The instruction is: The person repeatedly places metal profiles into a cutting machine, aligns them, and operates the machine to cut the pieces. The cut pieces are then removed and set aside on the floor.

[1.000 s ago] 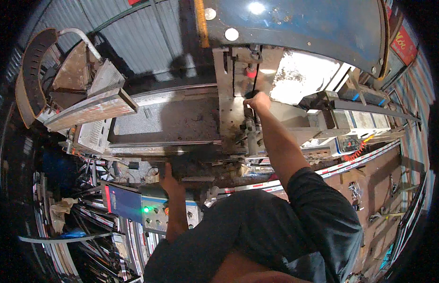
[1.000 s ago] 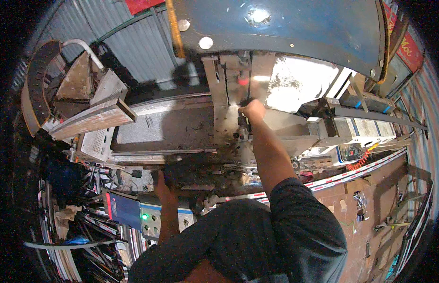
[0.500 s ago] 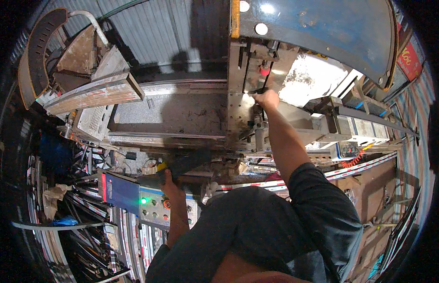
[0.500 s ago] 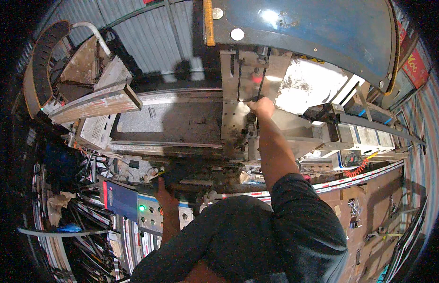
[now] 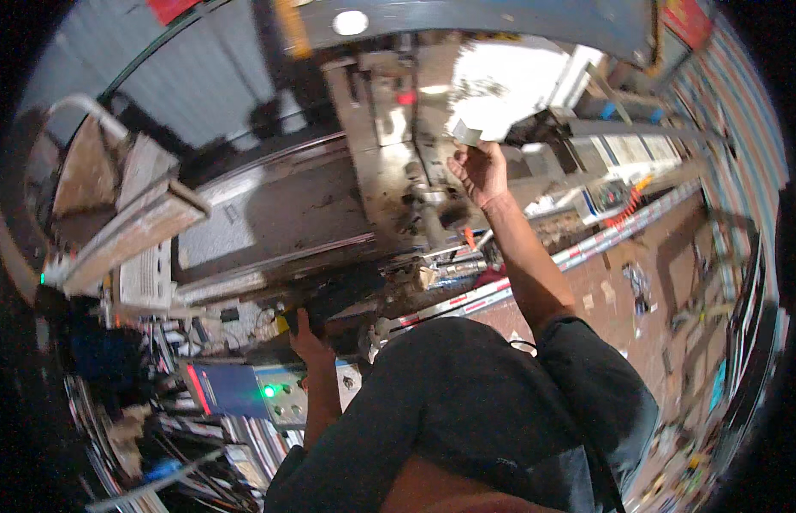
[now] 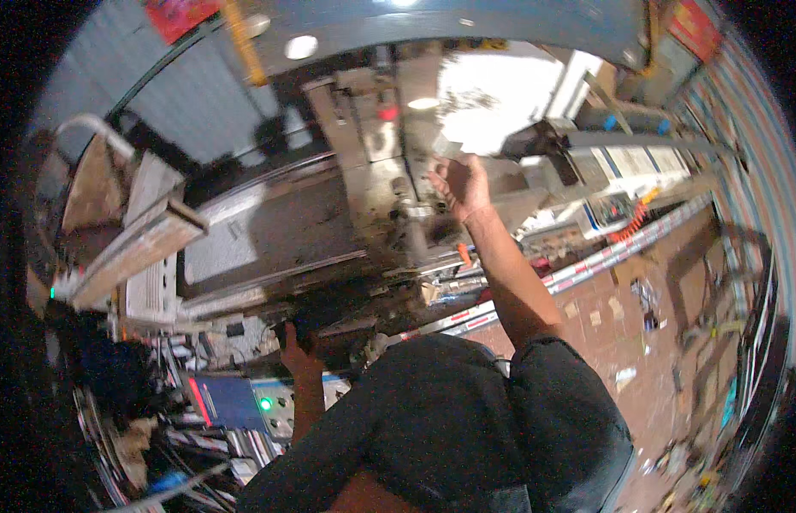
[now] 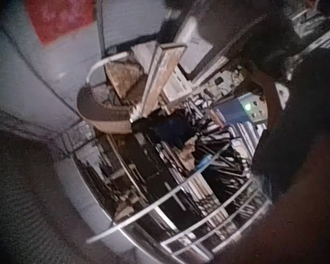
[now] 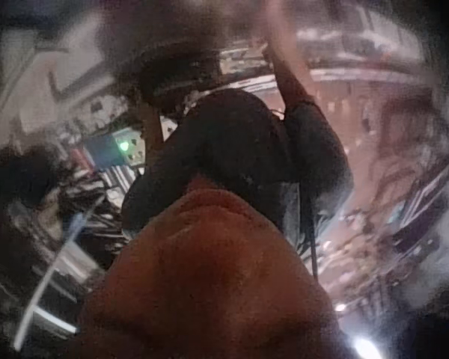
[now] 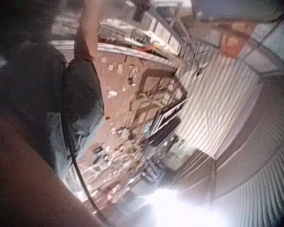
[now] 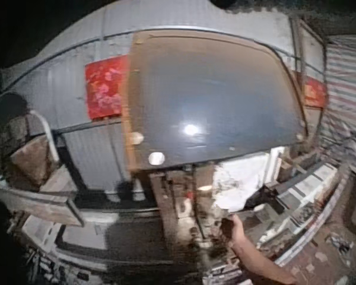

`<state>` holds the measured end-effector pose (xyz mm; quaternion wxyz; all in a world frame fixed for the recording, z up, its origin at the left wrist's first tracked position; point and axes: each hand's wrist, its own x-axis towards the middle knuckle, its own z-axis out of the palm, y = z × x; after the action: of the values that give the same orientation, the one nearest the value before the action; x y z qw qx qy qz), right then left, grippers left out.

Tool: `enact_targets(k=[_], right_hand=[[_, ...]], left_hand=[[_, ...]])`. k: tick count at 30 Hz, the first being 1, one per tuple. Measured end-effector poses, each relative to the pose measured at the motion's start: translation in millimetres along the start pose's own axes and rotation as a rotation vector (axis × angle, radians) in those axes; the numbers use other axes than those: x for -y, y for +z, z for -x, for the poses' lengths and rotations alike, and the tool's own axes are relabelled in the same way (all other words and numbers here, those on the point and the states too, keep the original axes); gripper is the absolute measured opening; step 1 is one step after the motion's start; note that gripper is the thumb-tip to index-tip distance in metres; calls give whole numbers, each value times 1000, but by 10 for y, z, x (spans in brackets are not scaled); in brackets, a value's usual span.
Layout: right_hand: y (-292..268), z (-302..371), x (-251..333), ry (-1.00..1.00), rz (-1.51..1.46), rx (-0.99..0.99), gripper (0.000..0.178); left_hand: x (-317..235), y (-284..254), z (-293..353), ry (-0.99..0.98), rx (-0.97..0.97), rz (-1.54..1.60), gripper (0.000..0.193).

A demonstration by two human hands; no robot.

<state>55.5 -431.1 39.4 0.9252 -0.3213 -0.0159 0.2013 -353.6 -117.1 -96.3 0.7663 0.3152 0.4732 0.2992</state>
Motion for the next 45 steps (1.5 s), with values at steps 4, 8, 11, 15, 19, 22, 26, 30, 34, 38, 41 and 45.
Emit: enact_targets(k=[4, 8, 11, 15, 19, 22, 26, 30, 34, 38, 41, 45], right_hand=[[60, 667, 329, -169, -166, 225, 49], [-134, 1241, 528, -261, -236, 239, 41], [-400, 1630, 565, -261, -320, 257, 44], [-657, 2320, 648, -330, -398, 112, 44], [-749, 2847, 754, -439, -426, 71, 47], [-950, 3113, 807, -396, -346, -67, 44], [-1904, 3273, 372, -243, -338, -482, 30], [-3422, 3899, -683, -109, -377, -887, 22], [-4196, 5164, -1215, 36, -190, -1535, 36], [-5005, 6551, -1832, 254, 31, -1859, 48], [-5252, 7294, -1732, 264, 23, -1927, 47], [-5422, 7744, -1537, 185, -78, -1932, 43]], left_hand=[[258, 150, -314, -105, 68, -267, 66], [385, 625, -75, -212, 281, -447, 68], [753, 486, -264, 305, 819, -870, 71], [1070, 639, -207, 651, 1114, -1183, 81], [1083, 1191, 564, -155, 742, -911, 85], [1497, 1044, 105, -5, 1035, -1024, 80], [1510, 1380, 736, -302, 853, -1031, 64], [1641, 1380, 680, -62, 943, -1407, 64], [1827, 1472, 1343, -111, 729, -1819, 77], [1848, 1527, 875, 366, 1203, -2107, 79], [2237, 1715, 1310, 450, 1132, -2166, 64], [2696, 2043, 2268, -585, 942, -1438, 56]])
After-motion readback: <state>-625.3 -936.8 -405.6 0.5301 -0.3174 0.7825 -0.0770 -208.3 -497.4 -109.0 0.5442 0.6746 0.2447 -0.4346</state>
